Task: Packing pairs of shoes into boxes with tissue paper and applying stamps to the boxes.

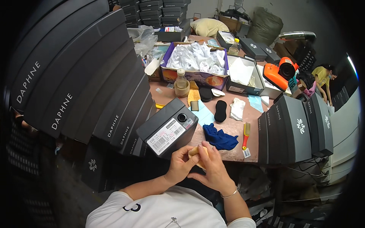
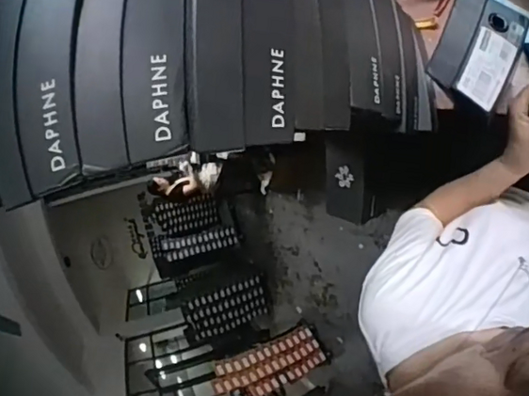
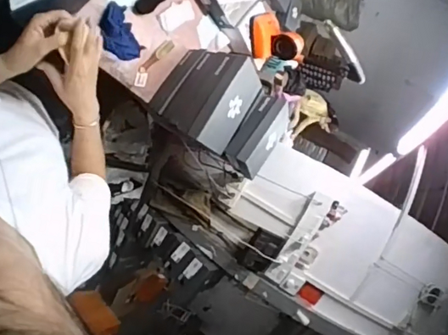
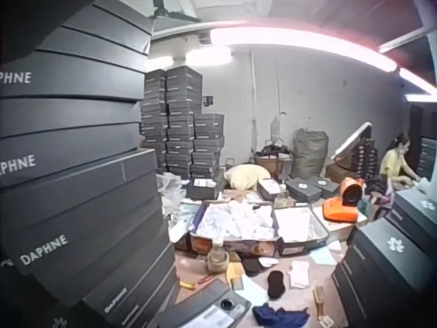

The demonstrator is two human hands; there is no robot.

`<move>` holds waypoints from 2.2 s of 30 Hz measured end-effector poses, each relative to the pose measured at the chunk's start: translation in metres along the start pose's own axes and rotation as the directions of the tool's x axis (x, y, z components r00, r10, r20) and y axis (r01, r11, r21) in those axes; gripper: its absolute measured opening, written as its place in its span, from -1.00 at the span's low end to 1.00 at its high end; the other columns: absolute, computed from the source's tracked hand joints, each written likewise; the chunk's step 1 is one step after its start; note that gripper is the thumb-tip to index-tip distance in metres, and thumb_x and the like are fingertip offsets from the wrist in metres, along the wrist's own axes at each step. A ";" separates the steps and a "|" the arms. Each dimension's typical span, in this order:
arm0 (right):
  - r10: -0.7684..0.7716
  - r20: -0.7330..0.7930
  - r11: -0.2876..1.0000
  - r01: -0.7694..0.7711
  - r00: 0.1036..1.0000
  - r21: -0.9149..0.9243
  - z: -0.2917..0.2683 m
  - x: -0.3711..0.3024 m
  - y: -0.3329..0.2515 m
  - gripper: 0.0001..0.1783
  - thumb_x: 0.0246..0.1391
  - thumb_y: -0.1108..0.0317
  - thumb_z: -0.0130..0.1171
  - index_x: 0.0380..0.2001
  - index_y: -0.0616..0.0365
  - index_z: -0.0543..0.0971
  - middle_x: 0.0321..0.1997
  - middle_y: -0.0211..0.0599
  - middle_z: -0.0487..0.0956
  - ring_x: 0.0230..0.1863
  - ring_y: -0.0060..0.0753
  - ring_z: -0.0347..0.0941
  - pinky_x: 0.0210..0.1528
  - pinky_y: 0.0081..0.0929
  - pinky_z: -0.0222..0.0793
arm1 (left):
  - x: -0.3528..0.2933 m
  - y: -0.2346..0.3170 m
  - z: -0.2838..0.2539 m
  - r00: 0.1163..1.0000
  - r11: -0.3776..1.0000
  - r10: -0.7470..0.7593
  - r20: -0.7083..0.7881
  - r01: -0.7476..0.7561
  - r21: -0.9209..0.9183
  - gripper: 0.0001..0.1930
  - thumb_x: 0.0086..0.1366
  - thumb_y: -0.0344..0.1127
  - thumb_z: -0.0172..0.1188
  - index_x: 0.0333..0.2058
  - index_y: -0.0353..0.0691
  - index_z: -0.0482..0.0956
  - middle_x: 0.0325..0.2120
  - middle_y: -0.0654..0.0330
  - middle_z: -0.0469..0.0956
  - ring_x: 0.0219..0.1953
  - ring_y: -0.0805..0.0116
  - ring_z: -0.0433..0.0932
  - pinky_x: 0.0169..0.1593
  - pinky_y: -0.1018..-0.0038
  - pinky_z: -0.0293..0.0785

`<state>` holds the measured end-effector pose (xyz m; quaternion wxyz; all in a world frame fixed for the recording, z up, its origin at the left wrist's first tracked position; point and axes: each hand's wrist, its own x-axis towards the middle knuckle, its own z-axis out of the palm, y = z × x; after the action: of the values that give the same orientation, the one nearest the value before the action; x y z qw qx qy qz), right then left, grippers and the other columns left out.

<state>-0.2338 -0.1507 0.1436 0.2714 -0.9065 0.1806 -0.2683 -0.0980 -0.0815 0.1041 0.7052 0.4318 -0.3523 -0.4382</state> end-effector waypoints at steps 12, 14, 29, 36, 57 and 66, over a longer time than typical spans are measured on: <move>0.445 0.015 0.382 -0.205 0.895 0.901 0.011 0.004 0.044 -0.59 0.35 0.15 -0.18 0.15 0.12 0.20 -0.43 -0.35 0.37 -0.48 -0.58 0.32 -0.28 -0.52 0.40 | -0.040 0.057 -0.079 0.609 0.226 0.759 0.230 -0.578 0.784 -0.12 -0.07 0.13 0.48 0.06 -0.37 0.29 0.00 -0.09 0.26 0.14 -0.05 0.23 0.28 -0.04 0.08; 0.478 0.009 0.332 -0.189 0.878 0.924 0.015 0.018 0.045 -0.63 0.35 0.15 -0.17 0.09 0.14 0.27 -0.43 -0.38 0.37 -0.48 -0.58 0.33 -0.30 -0.51 0.40 | -0.026 0.068 -0.085 0.753 0.283 0.653 0.077 -0.337 0.898 0.16 -0.13 0.10 0.52 0.26 -0.41 -0.01 0.07 -0.17 0.18 0.18 -0.14 0.17 0.29 -0.04 0.05; 0.454 0.031 0.535 -0.300 0.891 0.790 -0.002 0.096 0.096 -0.66 0.36 0.22 -0.12 0.07 0.17 0.38 -0.43 -0.36 0.45 -0.52 -0.61 0.41 -0.44 -0.64 0.43 | 0.033 0.077 -0.140 0.964 0.652 0.220 0.148 -0.258 0.713 0.25 -0.24 -0.37 0.50 0.35 -0.33 -0.22 0.25 -0.19 0.10 0.31 -0.08 0.13 0.31 0.15 0.12; 0.287 -0.025 0.870 -0.249 0.958 0.425 0.023 0.235 0.160 -0.71 0.30 0.33 -0.03 0.04 0.15 0.47 -0.39 -0.37 0.52 -0.45 -0.57 0.45 -0.36 -0.58 0.39 | 0.038 0.046 -0.132 0.927 0.629 0.370 0.062 -0.299 0.718 0.37 -0.26 0.17 0.56 0.33 -0.32 -0.20 0.20 -0.23 0.06 0.25 -0.12 0.16 0.26 0.08 0.16; -0.107 -0.134 0.986 0.087 0.985 -0.143 0.120 0.318 0.243 -0.51 0.04 0.36 0.20 0.08 -0.08 0.42 -0.09 -0.06 0.43 -0.13 0.04 0.46 -0.14 -0.16 0.43 | 0.042 0.060 -0.135 0.920 0.546 0.360 0.152 -0.340 0.766 0.33 -0.27 0.14 0.57 0.32 -0.29 -0.13 0.17 -0.23 0.08 0.22 -0.14 0.18 0.23 0.07 0.19; 0.649 -0.506 0.549 0.112 0.568 0.829 0.076 0.238 0.263 -0.58 0.26 0.40 0.04 0.16 0.17 0.33 0.02 -0.24 0.50 -0.08 -0.42 0.53 -0.18 -0.51 0.56 | 0.046 0.065 -0.139 0.911 0.532 0.384 0.151 -0.352 0.770 0.28 -0.34 0.11 0.61 0.29 -0.26 0.01 0.15 -0.17 0.11 0.21 -0.09 0.22 0.21 0.11 0.26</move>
<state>-0.0489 -0.4401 0.0270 0.5779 -0.4288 0.2955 -0.6284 0.0609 -0.0669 0.1162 0.5277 0.6190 -0.5769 -0.0739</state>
